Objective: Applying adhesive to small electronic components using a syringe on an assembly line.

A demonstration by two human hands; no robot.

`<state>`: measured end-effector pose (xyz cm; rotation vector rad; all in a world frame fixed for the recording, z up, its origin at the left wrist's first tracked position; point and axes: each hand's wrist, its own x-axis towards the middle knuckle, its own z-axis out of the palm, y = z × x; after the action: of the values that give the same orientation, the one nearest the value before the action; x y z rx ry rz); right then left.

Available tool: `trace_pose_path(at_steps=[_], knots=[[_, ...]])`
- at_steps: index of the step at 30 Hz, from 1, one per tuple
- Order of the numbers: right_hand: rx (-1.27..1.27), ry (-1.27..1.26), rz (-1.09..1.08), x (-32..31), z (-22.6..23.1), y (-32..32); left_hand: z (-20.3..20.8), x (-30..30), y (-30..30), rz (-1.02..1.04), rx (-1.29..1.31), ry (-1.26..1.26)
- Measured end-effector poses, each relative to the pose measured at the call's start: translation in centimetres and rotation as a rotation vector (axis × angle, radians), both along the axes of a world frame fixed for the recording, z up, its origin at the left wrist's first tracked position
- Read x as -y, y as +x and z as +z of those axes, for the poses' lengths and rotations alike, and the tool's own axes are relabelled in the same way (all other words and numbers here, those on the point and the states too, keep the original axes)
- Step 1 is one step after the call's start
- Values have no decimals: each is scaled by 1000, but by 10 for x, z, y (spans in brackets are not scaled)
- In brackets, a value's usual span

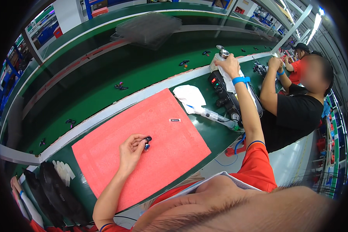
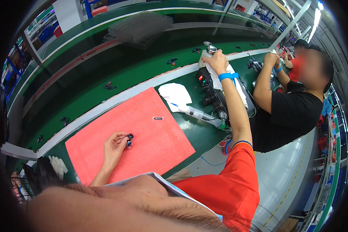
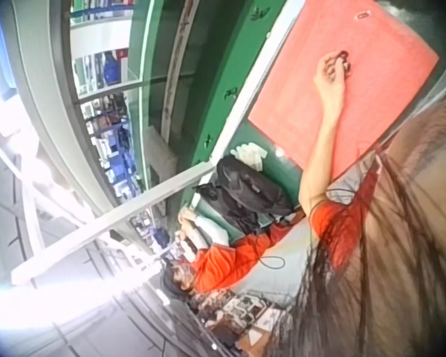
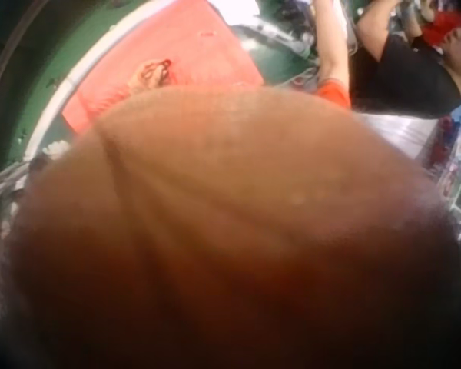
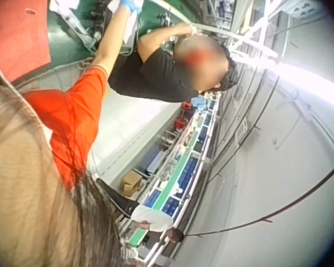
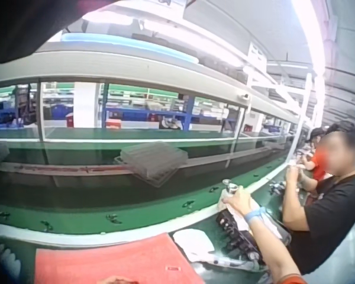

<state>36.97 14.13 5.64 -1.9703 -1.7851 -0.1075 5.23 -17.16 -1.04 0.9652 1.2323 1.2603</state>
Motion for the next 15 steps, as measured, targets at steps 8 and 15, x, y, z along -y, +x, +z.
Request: trace_pose_path(at_steps=[8, 15], knots=[[-39, -89, 31, 28, 39, 19, -6, 1, -3, -7, -10, 19], [-712, 88, 378, 2, 44, 39, -1, 0, -1, -20, -3, 20]])
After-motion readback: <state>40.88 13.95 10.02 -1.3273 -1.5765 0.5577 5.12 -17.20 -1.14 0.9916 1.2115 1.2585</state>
